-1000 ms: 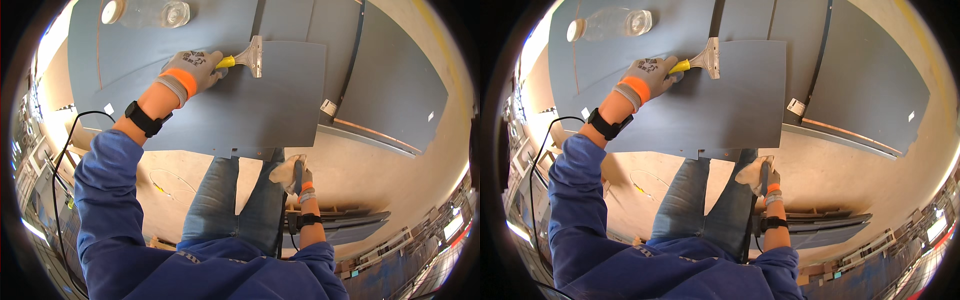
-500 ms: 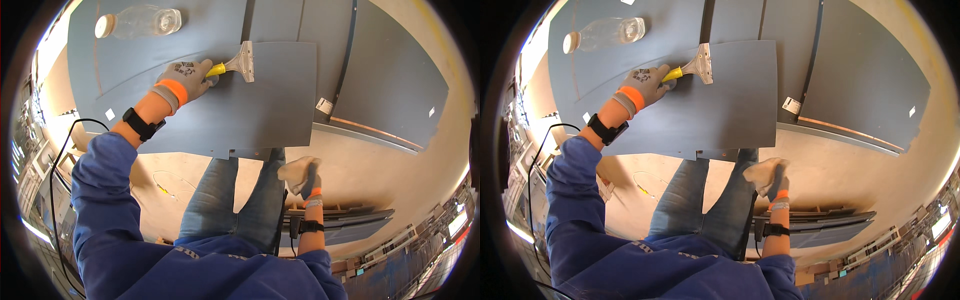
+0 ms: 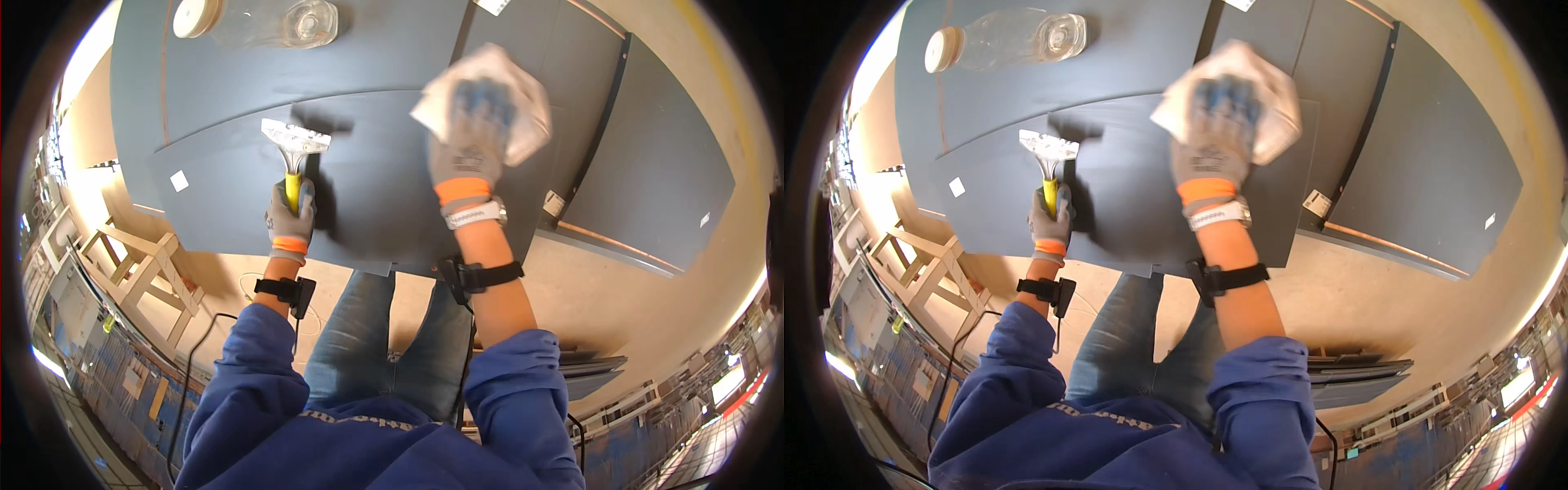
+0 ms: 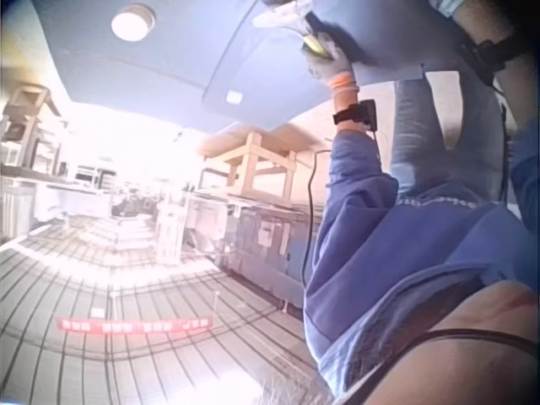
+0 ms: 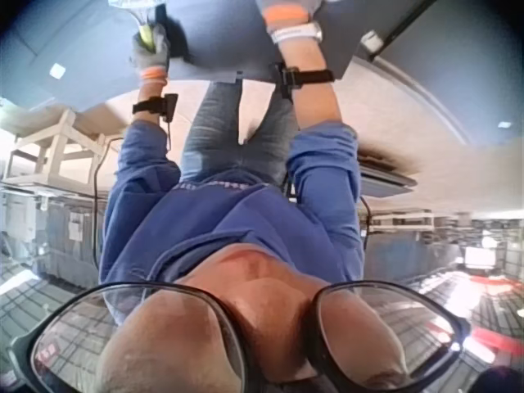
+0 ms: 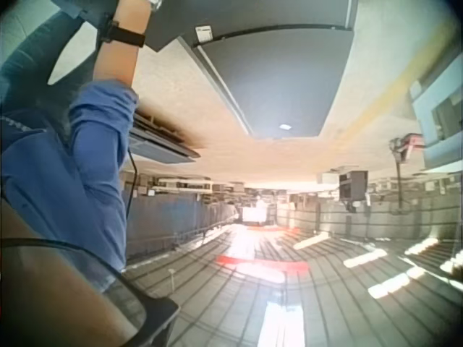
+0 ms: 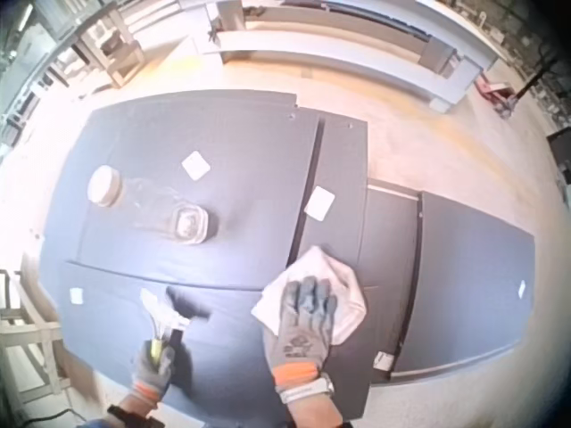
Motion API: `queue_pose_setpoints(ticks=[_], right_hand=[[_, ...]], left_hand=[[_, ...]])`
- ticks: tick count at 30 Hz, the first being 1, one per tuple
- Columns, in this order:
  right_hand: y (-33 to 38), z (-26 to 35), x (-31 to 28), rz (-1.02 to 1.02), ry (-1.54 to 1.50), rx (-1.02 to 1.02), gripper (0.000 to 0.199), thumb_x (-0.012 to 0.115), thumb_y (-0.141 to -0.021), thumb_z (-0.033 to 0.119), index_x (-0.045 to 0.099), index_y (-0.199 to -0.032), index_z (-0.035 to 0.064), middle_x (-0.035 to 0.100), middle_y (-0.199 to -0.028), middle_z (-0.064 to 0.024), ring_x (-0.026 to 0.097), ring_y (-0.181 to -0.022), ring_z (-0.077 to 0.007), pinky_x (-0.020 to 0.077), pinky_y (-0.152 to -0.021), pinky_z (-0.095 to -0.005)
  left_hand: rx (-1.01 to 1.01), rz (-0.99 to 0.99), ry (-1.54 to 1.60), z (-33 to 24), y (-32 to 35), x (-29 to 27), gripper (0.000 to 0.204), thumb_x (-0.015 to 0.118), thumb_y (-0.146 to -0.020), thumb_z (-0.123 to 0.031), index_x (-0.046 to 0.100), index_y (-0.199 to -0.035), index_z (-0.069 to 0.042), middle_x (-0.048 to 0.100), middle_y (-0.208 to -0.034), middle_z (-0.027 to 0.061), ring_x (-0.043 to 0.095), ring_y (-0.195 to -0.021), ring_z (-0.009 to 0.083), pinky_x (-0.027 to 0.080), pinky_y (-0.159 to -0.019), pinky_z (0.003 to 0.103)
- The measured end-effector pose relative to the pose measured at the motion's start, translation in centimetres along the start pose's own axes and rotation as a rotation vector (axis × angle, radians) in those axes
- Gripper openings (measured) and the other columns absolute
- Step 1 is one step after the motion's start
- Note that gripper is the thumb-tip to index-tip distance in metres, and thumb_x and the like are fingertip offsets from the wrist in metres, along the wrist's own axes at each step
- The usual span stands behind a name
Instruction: Cleaning and scraping residue from large gray furniture panels using a cloth, water, and a hand scraper.
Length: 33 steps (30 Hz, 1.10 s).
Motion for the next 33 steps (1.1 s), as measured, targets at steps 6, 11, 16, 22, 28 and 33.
queue_pose_setpoints(ticks=[6,11,16,22,28,33], right_hand=[[-0.9,-5.3,2.6,0.393,0.038,0.119,0.052,0.049,-0.083,0.030,0.042,-0.128,0.0040,0.046,-0.123,-0.0224,0.039,-0.121,-0.0359,0.0294,-0.103,-0.0439],[-0.2,-3.7,2.3,0.461,-0.194,0.416,0.054,0.051,-0.082,0.028,0.041,-0.126,-0.0022,0.043,-0.129,-0.0208,0.034,-0.126,-0.0350,0.0221,-0.108,-0.0422],[0.3,11.9,3.1,0.073,-0.058,-0.279,0.052,0.051,-0.077,0.023,0.045,-0.126,0.0055,0.040,-0.134,-0.0169,0.031,-0.130,-0.0287,0.0173,-0.110,-0.0434],[-0.3,1.3,2.2,0.239,0.159,-0.166,0.048,0.052,-0.079,0.024,0.048,-0.123,0.0060,0.048,-0.124,-0.0189,0.044,-0.118,-0.0344,0.0292,-0.104,-0.0459],[-0.9,0.1,1.0,0.309,0.165,0.009,0.054,0.052,-0.081,0.023,0.039,-0.129,0.0027,0.036,-0.134,-0.0209,0.032,-0.128,-0.0346,0.0251,-0.107,-0.0448],[0.2,11.7,3.8,0.118,-0.146,-0.331,0.052,0.042,-0.086,0.025,0.035,-0.133,0.0028,0.032,-0.140,-0.0192,0.024,-0.134,-0.0296,0.0141,-0.111,-0.0427]], left_hand=[[0.027,-0.008,-0.017,2.5,-0.1,0.3,0.046,0.067,-0.073,-0.033,0.053,-0.107,-0.006,0.061,-0.086,0.0190,0.059,-0.077,0.0378,0.047,-0.068,0.044],[0.126,-0.068,-0.203,-1.4,0.6,0.0,0.043,0.067,-0.073,-0.033,0.053,-0.105,-0.007,0.061,-0.084,0.0184,0.059,-0.077,0.0377,0.047,-0.068,0.044],[0.073,-0.023,-0.082,-0.2,0.2,0.1,0.040,0.066,-0.074,-0.032,0.053,-0.102,-0.007,0.061,-0.083,0.0180,0.059,-0.075,0.0382,0.047,-0.067,0.044],[0.079,-0.067,-0.163,0.1,0.1,-0.6,0.043,0.066,-0.073,-0.033,0.053,-0.105,-0.007,0.061,-0.085,0.0181,0.059,-0.075,0.0381,0.047,-0.067,0.044],[0.062,-0.045,-0.259,-0.6,0.0,0.4,0.045,0.066,-0.073,-0.034,0.051,-0.105,-0.007,0.060,-0.085,0.0187,0.058,-0.076,0.0384,0.045,-0.068,0.046],[0.060,-0.045,-0.288,-0.1,-0.3,0.2,0.042,0.064,-0.074,-0.036,0.051,-0.102,-0.007,0.060,-0.083,0.0179,0.058,-0.078,0.0372,0.045,-0.069,0.044]])
Point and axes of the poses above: each hand's wrist, its own y-axis away from the middle knuckle, its own x-axis out of the palm, z = x × y, the point moved 9 cm from there along -y, towards the middle knuckle
